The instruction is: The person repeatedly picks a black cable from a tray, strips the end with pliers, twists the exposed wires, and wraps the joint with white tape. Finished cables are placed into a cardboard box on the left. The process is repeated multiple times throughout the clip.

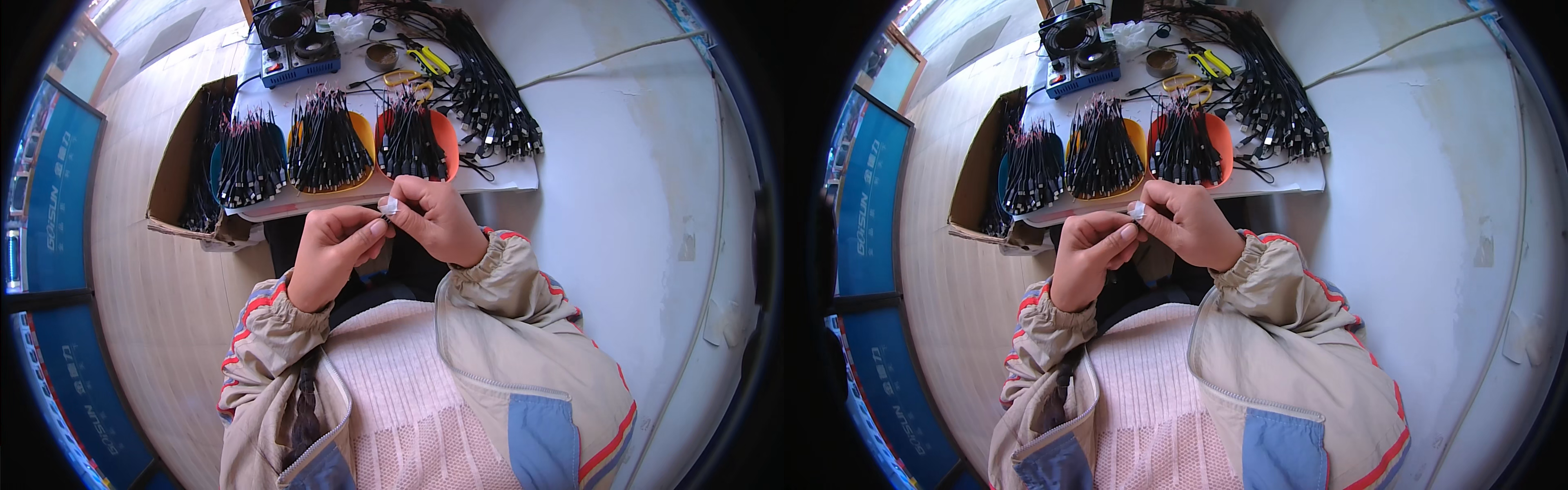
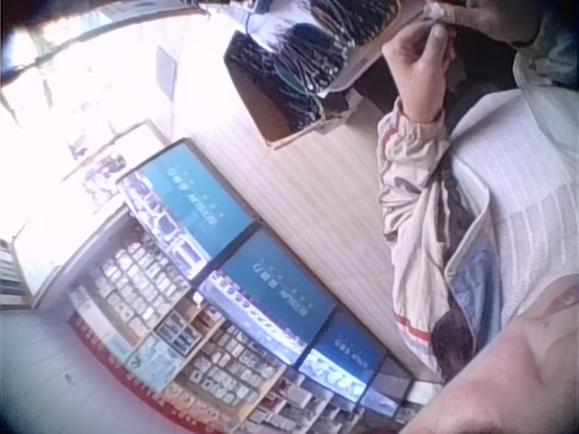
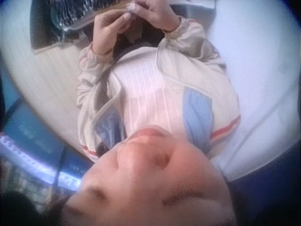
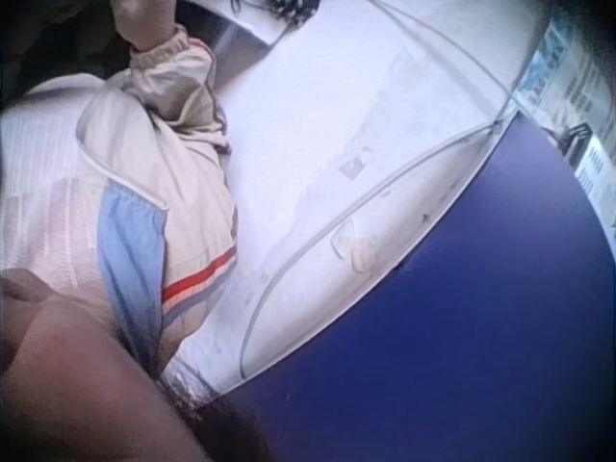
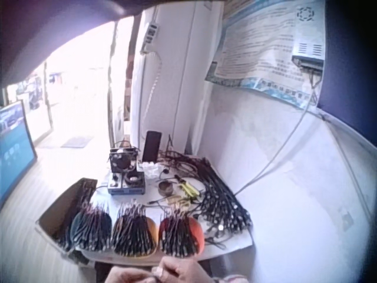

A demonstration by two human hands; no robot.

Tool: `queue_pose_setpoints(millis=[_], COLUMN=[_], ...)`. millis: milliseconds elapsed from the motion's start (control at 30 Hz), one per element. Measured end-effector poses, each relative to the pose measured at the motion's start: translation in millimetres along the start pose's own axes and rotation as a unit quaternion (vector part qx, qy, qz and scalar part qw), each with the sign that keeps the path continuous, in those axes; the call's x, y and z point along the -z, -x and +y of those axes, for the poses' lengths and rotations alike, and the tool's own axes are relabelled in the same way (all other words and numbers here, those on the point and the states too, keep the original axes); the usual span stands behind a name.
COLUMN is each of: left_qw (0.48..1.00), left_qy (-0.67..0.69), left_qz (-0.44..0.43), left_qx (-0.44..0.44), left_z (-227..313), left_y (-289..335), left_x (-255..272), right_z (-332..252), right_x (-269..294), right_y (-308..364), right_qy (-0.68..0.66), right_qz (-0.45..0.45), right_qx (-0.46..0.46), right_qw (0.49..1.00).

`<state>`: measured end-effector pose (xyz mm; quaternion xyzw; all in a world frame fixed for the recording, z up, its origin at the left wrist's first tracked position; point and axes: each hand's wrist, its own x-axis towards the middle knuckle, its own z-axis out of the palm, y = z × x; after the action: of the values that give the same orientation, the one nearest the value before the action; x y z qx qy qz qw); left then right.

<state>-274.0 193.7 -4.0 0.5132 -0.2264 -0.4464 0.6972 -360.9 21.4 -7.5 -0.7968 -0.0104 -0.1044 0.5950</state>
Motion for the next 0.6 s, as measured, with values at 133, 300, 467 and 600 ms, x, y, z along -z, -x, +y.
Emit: queue_pose_setpoints(millis=[133,300,467,600], left_qw=[0.998,0.992,0.985,0.984], left_qy=[0.048,0.082,0.088,0.089], left_qz=[0.006,-0.051,-0.093,-0.103], left_qx=[0.028,0.08,0.115,0.114], left_z=[4.4,7.2,11.2,12.8], left_y=[9.8,8.7,3.1,1.1], left_x=[8.0,14.7,15.8,15.4], right_z=[0.3,-15.0,-25.9,-29.5], right_x=[24.9,31.6,26.8,25.5], right_y=[3.3,16.9,11.3,5.5], right_qy=[-0.065,0.103,0.209,0.219], right_qz=[0.162,-0.04,-0.028,-0.033], right_qx=[-0.05,0.011,0.181,0.209], right_qw=[0.983,0.994,0.961,0.953])
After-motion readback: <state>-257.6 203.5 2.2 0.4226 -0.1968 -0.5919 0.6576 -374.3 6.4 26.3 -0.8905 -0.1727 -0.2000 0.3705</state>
